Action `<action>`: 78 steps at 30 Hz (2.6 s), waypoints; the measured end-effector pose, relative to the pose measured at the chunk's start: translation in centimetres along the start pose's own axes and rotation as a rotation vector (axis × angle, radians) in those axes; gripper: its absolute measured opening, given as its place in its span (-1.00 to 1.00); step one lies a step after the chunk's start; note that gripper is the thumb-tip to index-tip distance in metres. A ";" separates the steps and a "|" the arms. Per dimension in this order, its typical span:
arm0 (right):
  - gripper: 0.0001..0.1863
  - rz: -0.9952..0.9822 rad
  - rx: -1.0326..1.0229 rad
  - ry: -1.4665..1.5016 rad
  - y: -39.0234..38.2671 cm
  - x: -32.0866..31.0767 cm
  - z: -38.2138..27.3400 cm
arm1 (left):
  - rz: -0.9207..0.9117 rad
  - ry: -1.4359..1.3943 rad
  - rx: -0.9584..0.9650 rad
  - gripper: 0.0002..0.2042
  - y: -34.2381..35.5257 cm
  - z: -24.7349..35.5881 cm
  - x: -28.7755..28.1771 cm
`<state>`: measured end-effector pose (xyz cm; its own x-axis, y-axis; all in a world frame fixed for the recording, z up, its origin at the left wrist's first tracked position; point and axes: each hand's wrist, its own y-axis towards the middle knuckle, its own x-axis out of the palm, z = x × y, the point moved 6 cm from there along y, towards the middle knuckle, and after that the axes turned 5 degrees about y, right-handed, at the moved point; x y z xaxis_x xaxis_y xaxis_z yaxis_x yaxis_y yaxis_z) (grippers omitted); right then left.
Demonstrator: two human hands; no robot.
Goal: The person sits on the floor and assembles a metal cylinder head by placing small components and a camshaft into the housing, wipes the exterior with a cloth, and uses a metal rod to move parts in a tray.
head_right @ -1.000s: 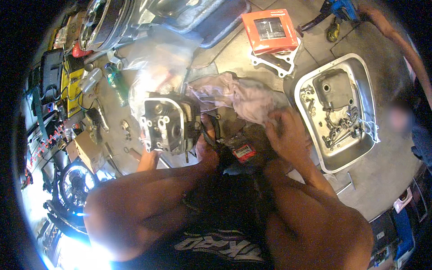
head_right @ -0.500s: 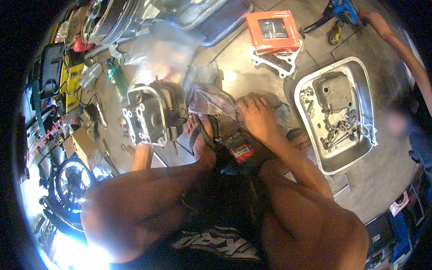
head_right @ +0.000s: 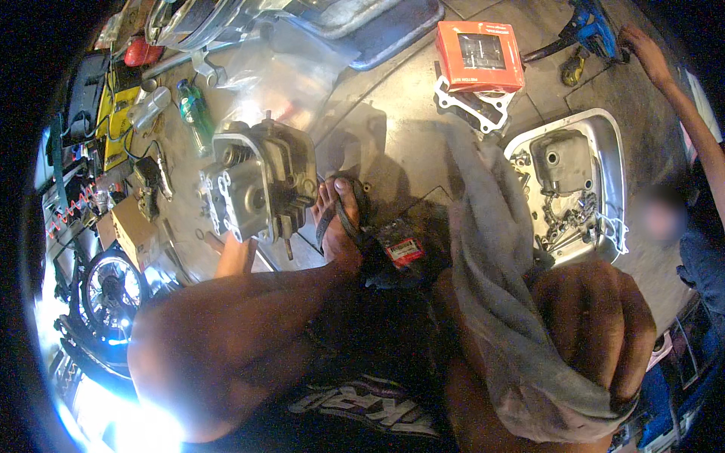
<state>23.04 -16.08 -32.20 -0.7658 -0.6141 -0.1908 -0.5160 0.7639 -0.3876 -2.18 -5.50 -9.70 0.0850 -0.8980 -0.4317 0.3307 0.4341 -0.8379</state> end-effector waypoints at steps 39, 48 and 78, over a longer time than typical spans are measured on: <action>-0.28 0.345 0.121 0.603 10.3 1.1 0.0 | 0.284 -1.885 0.418 -0.48 22.6 -8.8 17.3; -0.22 0.390 0.258 0.487 11.7 1.6 4.5 | 0.246 -1.932 0.384 -0.50 24.7 -9.9 18.9; -0.67 0.618 0.102 -0.004 11.2 -0.9 1.6 | 0.325 -1.268 0.043 -0.59 22.0 -14.6 18.2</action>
<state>18.56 -7.30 -37.78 -0.9096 -0.0661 -0.4101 0.0607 0.9555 -0.2886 -7.07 -11.19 -40.88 0.9783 -0.2059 0.0217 0.1553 0.6607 -0.7344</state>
